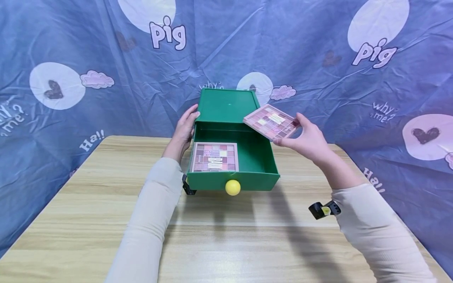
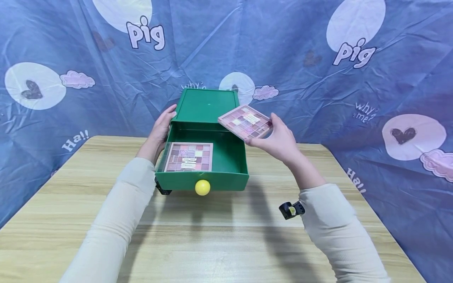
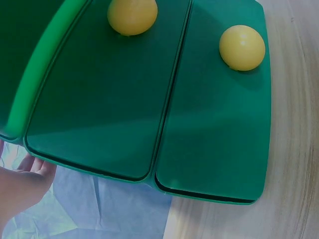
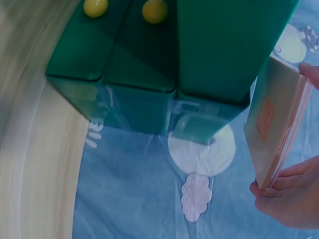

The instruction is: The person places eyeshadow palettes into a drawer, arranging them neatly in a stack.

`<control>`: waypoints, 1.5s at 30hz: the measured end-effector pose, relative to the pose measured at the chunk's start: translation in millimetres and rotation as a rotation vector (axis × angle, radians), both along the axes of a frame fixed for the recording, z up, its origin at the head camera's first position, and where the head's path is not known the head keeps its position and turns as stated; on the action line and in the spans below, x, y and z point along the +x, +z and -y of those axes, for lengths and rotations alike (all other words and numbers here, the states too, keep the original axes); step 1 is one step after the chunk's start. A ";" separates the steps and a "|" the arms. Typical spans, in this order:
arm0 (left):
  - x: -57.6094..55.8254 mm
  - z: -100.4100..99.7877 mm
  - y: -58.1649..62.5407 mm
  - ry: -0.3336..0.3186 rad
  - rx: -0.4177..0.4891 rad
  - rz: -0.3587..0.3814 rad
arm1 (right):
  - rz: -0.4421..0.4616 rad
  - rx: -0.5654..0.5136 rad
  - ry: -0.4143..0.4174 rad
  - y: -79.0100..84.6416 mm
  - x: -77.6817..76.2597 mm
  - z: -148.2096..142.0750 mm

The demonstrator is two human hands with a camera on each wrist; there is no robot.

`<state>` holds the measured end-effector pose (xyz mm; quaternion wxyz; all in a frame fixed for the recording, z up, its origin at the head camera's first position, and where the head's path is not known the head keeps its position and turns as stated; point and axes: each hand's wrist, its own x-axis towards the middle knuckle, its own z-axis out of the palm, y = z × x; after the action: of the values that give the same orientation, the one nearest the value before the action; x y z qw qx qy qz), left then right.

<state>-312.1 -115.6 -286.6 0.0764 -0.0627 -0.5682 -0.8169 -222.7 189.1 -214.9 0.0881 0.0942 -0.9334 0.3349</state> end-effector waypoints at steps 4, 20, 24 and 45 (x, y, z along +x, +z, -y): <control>0.1 -0.2 0.1 0.001 -0.003 0.003 | -0.001 0.014 0.029 -0.3 0.7 8.3; 4.0 -0.1 2.1 0.003 -0.016 0.026 | 0.038 -0.003 0.279 -5.8 5.7 42.9; 4.2 -0.2 2.3 0.003 -0.007 0.031 | 0.064 0.055 0.333 -7.5 7.1 48.8; 2.0 0.3 1.9 -0.005 0.003 0.024 | 0.095 0.150 0.566 -12.5 1.9 73.2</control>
<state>-310.1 -115.9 -284.7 0.0678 -0.0543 -0.5679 -0.8185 -220.8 115.9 -227.4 -0.0598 0.3414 -0.8952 0.2802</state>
